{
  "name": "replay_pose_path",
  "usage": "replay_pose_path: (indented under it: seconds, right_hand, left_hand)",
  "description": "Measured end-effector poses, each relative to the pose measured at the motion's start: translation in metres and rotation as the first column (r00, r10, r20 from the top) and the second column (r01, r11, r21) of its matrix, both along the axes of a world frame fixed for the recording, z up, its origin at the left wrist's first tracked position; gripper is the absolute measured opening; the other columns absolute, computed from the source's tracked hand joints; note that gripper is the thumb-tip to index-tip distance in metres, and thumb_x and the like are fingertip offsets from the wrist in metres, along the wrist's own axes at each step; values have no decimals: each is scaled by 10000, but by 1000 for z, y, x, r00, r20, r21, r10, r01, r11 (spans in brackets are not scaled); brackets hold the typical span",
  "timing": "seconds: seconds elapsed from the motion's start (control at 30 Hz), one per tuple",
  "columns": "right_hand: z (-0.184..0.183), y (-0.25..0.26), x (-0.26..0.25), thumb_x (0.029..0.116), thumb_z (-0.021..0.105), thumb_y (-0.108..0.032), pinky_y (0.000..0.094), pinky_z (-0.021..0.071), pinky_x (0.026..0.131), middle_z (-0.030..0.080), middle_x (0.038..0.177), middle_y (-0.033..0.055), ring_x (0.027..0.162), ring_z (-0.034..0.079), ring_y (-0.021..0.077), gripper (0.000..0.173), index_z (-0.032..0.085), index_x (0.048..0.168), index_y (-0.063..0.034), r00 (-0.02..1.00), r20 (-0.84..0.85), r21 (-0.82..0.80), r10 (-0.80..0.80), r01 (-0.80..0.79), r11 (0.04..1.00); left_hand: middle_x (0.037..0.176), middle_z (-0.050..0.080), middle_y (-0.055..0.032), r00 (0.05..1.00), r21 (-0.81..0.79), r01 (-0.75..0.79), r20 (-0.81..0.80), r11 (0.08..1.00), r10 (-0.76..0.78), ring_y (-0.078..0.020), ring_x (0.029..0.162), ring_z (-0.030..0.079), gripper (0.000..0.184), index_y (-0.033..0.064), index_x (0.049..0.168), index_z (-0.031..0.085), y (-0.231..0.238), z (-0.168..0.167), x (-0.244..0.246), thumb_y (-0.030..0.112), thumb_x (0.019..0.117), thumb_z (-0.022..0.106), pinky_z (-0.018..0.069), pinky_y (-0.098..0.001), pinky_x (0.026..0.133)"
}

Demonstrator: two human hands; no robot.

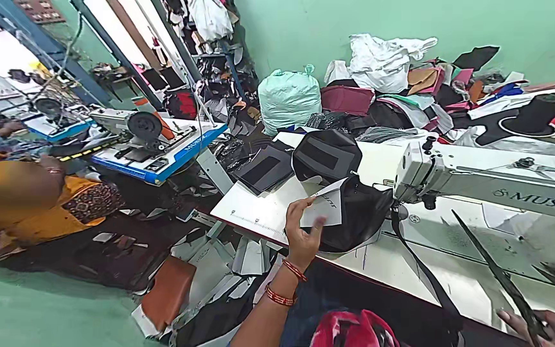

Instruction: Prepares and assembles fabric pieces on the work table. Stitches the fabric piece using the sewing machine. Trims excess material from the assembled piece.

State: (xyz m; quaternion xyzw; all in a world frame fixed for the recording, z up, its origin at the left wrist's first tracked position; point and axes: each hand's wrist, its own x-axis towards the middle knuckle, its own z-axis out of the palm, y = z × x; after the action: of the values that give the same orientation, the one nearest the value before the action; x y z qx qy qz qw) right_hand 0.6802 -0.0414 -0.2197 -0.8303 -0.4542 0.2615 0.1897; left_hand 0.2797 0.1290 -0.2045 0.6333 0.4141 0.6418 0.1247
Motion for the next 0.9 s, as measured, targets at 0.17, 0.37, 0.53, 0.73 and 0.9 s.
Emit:
replay_pose_path:
  seconds: [0.17,0.37,0.53,0.73,0.9]
  right_hand:
    - [-5,33,6,895,771,-425,735,454,881,648,1098,388,1062,627,566,679,592,1251,125,984,168,-33,-57,64,997]
    - [-8,57,16,845,821,-196,767,433,905,609,1192,413,1137,590,597,638,548,1326,122,978,200,-30,-60,67,997]
    - [-1,62,12,850,801,-230,753,426,947,598,1236,406,1185,570,586,649,552,1337,119,982,186,-56,-20,31,998]
    - [-1,65,11,882,767,-213,740,420,966,595,1254,394,1187,576,566,605,547,1339,118,985,170,-76,-38,51,996]
    - [8,62,2,887,765,-256,754,411,971,585,1268,404,1203,562,580,636,544,1352,117,980,200,-103,-23,44,994]
  left_hand:
    - [1241,618,-84,879,257,-205,-377,944,293,-258,1243,539,676,216,1284,610,4,-22,21,742,859,624,371,-461,1098]
    - [937,753,-101,996,29,-10,94,1000,7,-68,896,720,132,-71,991,751,19,10,30,27,924,692,588,-208,857]
    - [863,739,-78,684,-381,308,726,872,76,-109,792,705,61,-47,965,703,31,40,15,7,956,676,595,-273,756]
    - [854,733,-92,609,-356,363,790,861,69,-128,765,709,65,-56,971,695,33,38,15,-5,967,654,605,-280,722]
    - [893,734,-103,606,-355,362,792,862,71,-131,805,709,85,-68,1025,685,36,35,14,-25,957,656,603,-284,753]
